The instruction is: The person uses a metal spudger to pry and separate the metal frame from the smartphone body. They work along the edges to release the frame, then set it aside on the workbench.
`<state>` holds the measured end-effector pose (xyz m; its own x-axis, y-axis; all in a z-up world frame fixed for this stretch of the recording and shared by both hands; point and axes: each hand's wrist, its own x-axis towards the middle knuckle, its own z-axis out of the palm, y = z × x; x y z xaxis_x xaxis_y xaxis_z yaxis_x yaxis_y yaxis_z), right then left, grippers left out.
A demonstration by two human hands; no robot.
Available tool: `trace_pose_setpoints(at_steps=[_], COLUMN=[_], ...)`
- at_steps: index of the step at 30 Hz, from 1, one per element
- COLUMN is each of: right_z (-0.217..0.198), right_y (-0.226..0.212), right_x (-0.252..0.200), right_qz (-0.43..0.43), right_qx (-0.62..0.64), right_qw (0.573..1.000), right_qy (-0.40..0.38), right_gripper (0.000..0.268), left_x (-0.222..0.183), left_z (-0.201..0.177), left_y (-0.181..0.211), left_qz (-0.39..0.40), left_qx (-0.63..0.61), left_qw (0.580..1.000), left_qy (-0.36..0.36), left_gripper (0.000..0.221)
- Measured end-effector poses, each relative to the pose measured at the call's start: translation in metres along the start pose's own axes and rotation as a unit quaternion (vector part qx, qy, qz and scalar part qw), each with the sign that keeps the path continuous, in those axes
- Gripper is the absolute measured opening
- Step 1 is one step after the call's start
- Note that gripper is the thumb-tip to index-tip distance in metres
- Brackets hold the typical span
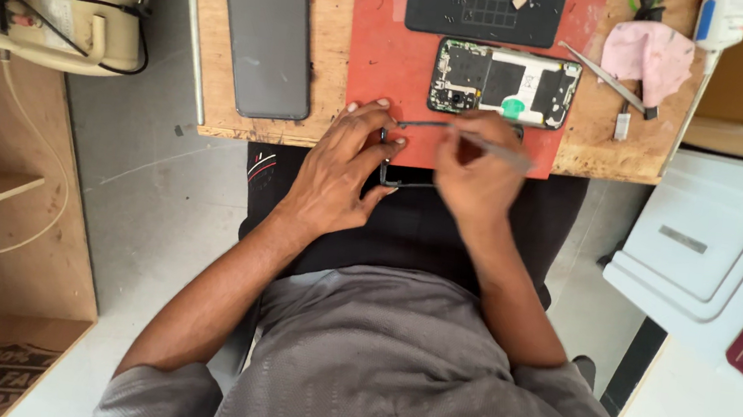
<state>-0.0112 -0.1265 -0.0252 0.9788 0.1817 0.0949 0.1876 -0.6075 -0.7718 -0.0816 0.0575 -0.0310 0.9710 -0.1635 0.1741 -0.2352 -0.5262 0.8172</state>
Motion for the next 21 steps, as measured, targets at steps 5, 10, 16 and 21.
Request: trace_pose_setpoints(at_steps=[5,10,16,21], right_z=[0.002,0.004,0.005,0.007], right_y=[-0.007,-0.005,0.002,0.000], right_x=[0.001,0.004,0.002,-0.008], right_qz=[-0.172,0.019,0.014,-0.009], right_qx=[-0.062,-0.048,0.079,0.086], right_qw=[0.983,0.998,0.994,0.996], right_qy=[-0.021,-0.037,-0.070,-0.019], right_gripper=[0.010,0.008,0.004,0.006], left_x=[0.001,-0.001,0.002,0.000], left_z=[0.001,0.000,0.000,0.001], left_y=[0.000,0.002,0.001,0.004], left_qz=[-0.011,-0.010,-0.010,-0.016], left_qx=[0.005,-0.006,-0.004,-0.010], left_qw=[1.000,1.000,1.000,1.000], left_qy=[-0.014,0.000,-0.001,0.004], left_gripper=[0.053,0.058,0.057,0.058])
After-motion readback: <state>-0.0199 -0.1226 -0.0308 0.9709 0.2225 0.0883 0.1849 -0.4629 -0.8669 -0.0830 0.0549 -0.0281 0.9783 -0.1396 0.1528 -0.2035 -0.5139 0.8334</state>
